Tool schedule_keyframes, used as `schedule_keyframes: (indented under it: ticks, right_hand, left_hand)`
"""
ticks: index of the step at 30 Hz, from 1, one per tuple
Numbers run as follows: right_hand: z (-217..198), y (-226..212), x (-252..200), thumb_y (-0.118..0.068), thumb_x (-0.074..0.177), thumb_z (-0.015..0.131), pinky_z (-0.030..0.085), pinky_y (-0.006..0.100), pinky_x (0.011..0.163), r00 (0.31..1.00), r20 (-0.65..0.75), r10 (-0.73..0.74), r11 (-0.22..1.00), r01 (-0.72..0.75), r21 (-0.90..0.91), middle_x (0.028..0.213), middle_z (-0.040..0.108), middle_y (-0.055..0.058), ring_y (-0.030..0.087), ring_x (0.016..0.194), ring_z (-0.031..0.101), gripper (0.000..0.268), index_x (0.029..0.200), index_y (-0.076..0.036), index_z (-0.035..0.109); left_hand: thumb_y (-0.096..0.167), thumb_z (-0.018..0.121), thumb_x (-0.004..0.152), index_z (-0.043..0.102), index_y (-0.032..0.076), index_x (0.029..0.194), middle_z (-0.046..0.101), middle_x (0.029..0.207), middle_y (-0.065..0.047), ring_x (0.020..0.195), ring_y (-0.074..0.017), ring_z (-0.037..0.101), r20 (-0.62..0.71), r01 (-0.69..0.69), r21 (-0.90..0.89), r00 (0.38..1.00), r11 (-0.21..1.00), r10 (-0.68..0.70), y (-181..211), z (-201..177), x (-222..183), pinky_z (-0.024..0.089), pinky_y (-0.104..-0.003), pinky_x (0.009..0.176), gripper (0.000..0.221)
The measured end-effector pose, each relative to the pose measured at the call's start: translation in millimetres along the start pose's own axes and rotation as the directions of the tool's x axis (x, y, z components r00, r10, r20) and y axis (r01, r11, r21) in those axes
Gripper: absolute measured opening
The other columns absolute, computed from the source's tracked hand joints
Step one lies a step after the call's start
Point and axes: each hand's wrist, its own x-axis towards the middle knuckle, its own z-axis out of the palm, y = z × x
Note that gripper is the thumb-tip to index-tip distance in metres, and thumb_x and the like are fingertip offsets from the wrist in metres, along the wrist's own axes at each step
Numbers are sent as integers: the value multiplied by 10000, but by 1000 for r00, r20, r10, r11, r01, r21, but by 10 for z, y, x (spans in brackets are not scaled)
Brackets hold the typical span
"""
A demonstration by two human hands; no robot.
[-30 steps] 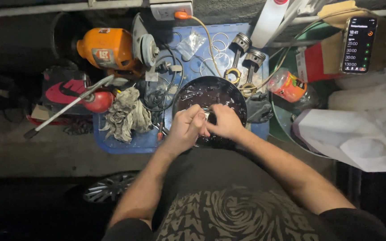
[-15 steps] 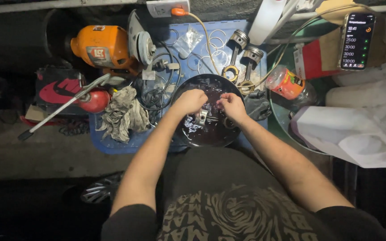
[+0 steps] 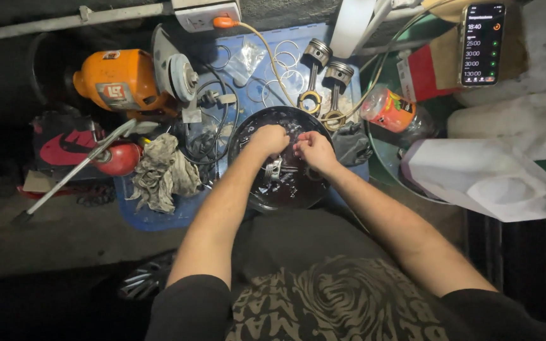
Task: Cleaning an engine piston by scrubbing it in a bowl of solvent at a workbench to remove carbon deposits.
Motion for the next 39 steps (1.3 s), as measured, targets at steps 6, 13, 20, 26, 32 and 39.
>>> schedule_keyframes:
  ticks: [6,13,20,26,32,39]
  right_hand:
    - [7,50,47,-194,1005,570,616,315,586,998,42,-35,998,32,59,867,744,184,207,710,758,287,1127,34,696]
    - [-26,-230,-213,-194,1041,578,618,286,615,980,90,-176,944,141,300,809,709,149,167,692,717,255,1048,28,702]
    - [-158,-695,-617,-205,1039,601,574,224,611,944,65,-323,910,290,296,767,692,73,111,717,691,227,1018,-14,722]
    - [-129,-715,-654,-145,971,709,546,239,593,929,65,-365,904,337,264,734,698,81,113,679,658,129,1010,-24,734]
    - [-195,-558,-652,-127,946,739,536,254,665,935,116,-336,929,309,205,773,729,79,116,698,659,95,948,-33,729]
    - [-260,-695,-839,-346,1005,650,345,588,1140,823,251,-510,748,568,-344,1362,664,143,411,1433,436,315,1193,-109,736]
  left_hand:
    - [390,533,960,795,167,1042,781,933,-131,1026,-361,738,-15,-75,-104,997,992,74,285,-471,-560,575,-483,911,354]
    - [326,515,993,767,128,1018,768,921,-162,985,-411,722,-220,-183,-220,966,958,134,364,-792,-1278,571,-521,876,321]
    - [309,542,1005,753,137,991,744,801,-162,908,-413,723,-368,-302,-363,916,882,163,344,-925,-1640,567,-504,805,272]
    - [323,554,1003,754,178,964,705,645,-91,803,-333,743,-399,-320,-418,905,850,145,342,-887,-1655,575,-435,772,251]
    - [368,569,1019,749,186,952,668,566,-92,691,-313,742,-429,-277,-513,902,813,36,250,-838,-1732,580,-408,664,264]
    - [283,573,1023,737,153,901,631,493,-23,525,-173,715,-413,-219,-637,907,739,-87,-6,-732,-1759,578,-295,550,243]
